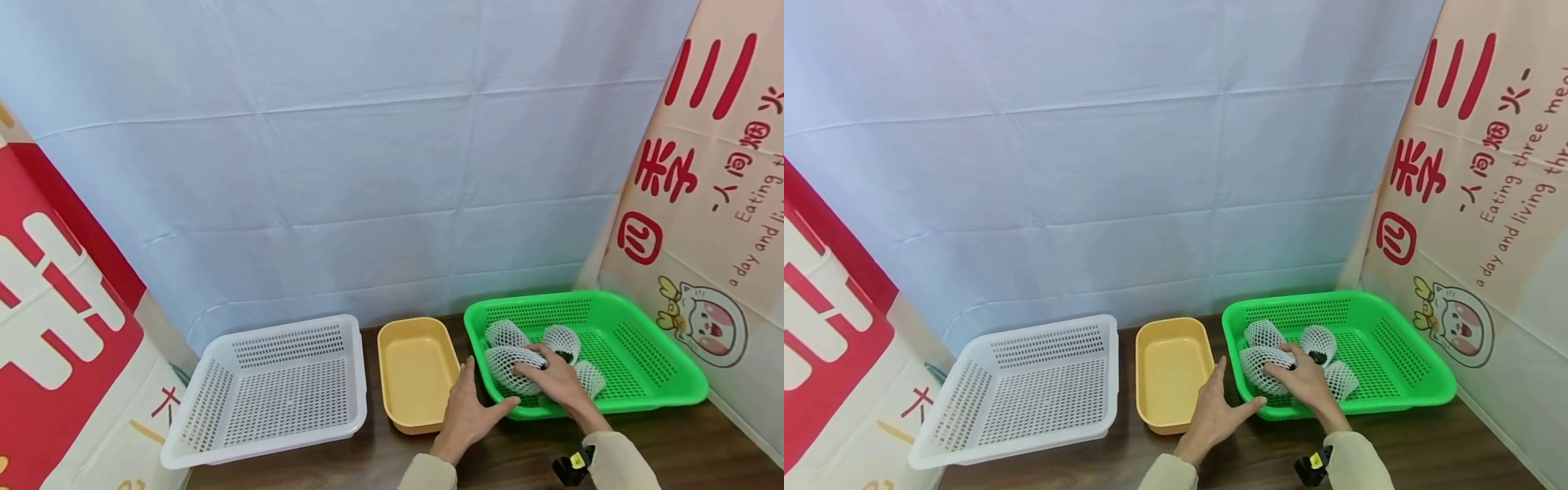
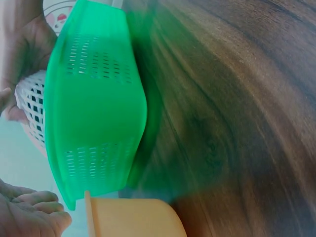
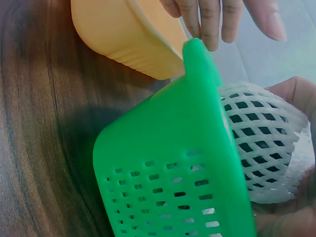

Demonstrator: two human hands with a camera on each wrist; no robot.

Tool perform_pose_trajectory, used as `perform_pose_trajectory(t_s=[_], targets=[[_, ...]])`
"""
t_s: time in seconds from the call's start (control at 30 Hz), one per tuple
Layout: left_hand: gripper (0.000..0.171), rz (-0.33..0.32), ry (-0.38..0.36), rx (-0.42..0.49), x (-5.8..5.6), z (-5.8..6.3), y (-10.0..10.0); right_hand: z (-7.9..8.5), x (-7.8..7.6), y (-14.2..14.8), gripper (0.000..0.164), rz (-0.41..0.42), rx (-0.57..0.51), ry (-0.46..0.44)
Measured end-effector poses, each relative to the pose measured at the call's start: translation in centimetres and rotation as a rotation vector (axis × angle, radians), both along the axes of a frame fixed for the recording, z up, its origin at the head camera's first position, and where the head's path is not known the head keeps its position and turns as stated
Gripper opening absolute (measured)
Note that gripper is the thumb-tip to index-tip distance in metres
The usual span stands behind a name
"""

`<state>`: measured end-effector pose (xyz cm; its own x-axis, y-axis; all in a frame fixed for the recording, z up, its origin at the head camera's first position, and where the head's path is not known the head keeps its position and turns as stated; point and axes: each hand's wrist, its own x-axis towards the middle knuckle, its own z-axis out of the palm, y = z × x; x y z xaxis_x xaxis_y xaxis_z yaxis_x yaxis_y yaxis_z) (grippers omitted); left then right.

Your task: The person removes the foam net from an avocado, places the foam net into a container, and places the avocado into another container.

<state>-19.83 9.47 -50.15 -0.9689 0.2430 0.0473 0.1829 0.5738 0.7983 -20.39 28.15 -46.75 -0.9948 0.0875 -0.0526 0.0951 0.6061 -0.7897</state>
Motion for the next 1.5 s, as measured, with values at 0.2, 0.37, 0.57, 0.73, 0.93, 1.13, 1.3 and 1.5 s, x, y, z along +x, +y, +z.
perform_pose_trajectory(t_s=[0.2,0.37,0.57,0.73,0.93,1.13,1.3,1.5], targets=[[0.096,0.02,0.021,0.007,-0.1,0.1,-0.4,0.4,0.4,0.0,0.066,-0.018,-0.019,0.007],[0.095,0.032,0.012,0.031,-0.3,0.2,-0.7,0.6,0.6,-0.1,0.063,-0.015,-0.022,0.035],[0.09,0.053,-0.021,0.125,-0.4,0.4,-1.4,0.7,0.9,-0.1,0.064,-0.007,-0.008,0.053],[0.086,0.067,-0.03,0.172,-0.7,0.6,-1.8,0.9,1.2,-0.3,0.063,-0.01,-0.049,0.05],[0.082,0.085,-0.082,0.238,-1.0,0.5,-2.1,1.4,1.6,-0.8,0.063,-0.022,-0.124,0.026],[0.077,0.069,-0.144,0.377,-1.2,0.4,-2.2,1.7,1.9,-1.1,0.06,-0.024,-0.148,0.041],[0.072,0.08,-0.207,0.505,-1.3,0.6,-2.4,1.7,2.1,-1.3,0.056,-0.018,-0.162,0.062],[0.067,0.117,-0.261,0.637,-1.6,0.7,-2.3,1.9,2.5,-1.8,0.054,-0.015,-0.183,0.099]])
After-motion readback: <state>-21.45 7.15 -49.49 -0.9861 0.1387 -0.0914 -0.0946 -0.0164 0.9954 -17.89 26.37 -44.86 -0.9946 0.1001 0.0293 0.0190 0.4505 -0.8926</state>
